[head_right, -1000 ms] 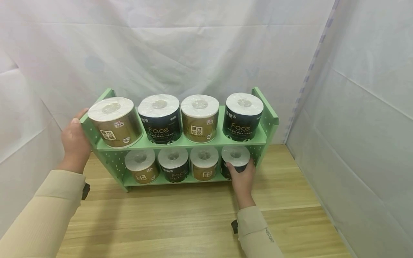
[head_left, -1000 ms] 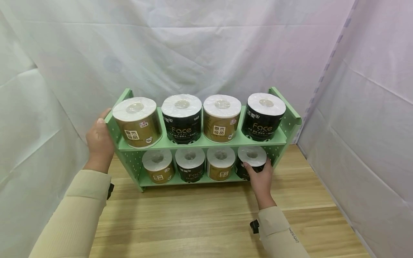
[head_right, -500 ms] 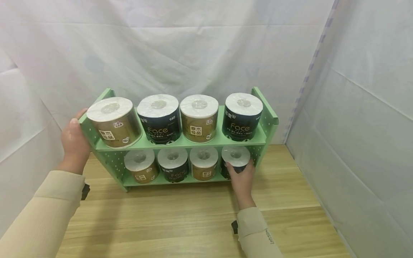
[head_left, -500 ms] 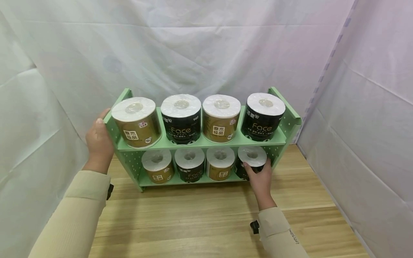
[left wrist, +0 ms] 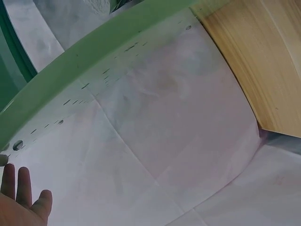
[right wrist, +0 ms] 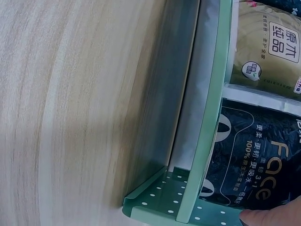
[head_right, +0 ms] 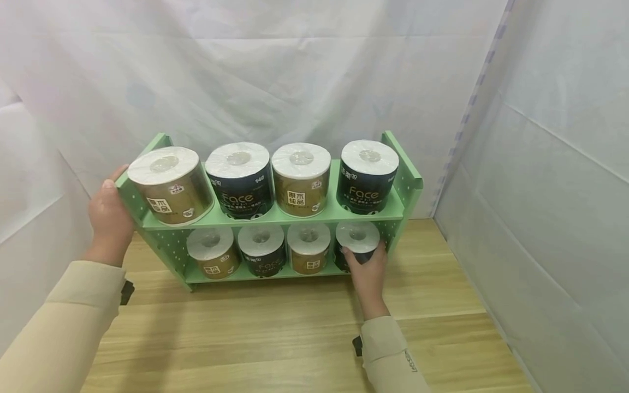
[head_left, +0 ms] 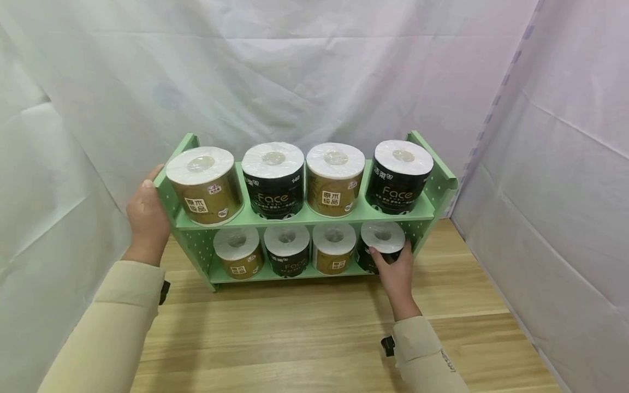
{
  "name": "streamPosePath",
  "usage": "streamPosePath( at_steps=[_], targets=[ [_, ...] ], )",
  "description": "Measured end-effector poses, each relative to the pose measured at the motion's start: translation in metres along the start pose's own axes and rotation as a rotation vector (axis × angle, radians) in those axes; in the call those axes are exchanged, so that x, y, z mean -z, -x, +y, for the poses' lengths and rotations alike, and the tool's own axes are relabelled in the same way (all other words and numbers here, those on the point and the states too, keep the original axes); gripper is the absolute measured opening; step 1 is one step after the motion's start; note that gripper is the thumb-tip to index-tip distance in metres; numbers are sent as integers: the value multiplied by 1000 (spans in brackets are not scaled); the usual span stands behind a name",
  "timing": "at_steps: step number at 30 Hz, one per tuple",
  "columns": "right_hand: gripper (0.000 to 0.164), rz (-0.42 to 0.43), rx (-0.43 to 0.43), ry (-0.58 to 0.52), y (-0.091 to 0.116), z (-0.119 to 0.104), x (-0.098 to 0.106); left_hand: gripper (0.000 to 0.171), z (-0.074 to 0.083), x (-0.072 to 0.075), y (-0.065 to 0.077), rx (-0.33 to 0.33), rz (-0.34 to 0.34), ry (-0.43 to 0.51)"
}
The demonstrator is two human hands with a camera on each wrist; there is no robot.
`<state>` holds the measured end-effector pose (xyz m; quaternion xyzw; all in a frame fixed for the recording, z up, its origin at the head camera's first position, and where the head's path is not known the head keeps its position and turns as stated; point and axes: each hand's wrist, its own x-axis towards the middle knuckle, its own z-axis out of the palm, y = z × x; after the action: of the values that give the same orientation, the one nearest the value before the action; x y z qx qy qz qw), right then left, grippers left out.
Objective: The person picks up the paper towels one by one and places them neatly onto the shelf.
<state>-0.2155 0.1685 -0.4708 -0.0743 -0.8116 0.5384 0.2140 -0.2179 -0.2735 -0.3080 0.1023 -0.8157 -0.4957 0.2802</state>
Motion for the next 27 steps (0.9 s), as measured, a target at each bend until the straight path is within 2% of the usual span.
streamPosePath(
  at_steps=[5, 9, 16, 20, 23, 27],
  targets=[
    [83, 1, 25, 3, 1, 0, 2, 50, 3, 1, -1, 43, -27, -3],
    [85, -8, 14, 8, 2, -2, 4, 51, 4, 2, -1, 59, -37, -36],
    [95, -87, -89, 60, 8, -6, 11, 50, 4, 6, -1, 35, -48, -63],
    [91, -100, -37, 34, 12, -4, 14, 50, 3, 8, 0, 20, -66, -40],
    [90, -113, -30, 39, 17, -3, 16, 51, 3, 8, -1, 1, -75, -45],
    [94, -150, -114, 70, 24, -3, 20, 53, 2, 9, -1, -17, -103, -66]
  ],
)
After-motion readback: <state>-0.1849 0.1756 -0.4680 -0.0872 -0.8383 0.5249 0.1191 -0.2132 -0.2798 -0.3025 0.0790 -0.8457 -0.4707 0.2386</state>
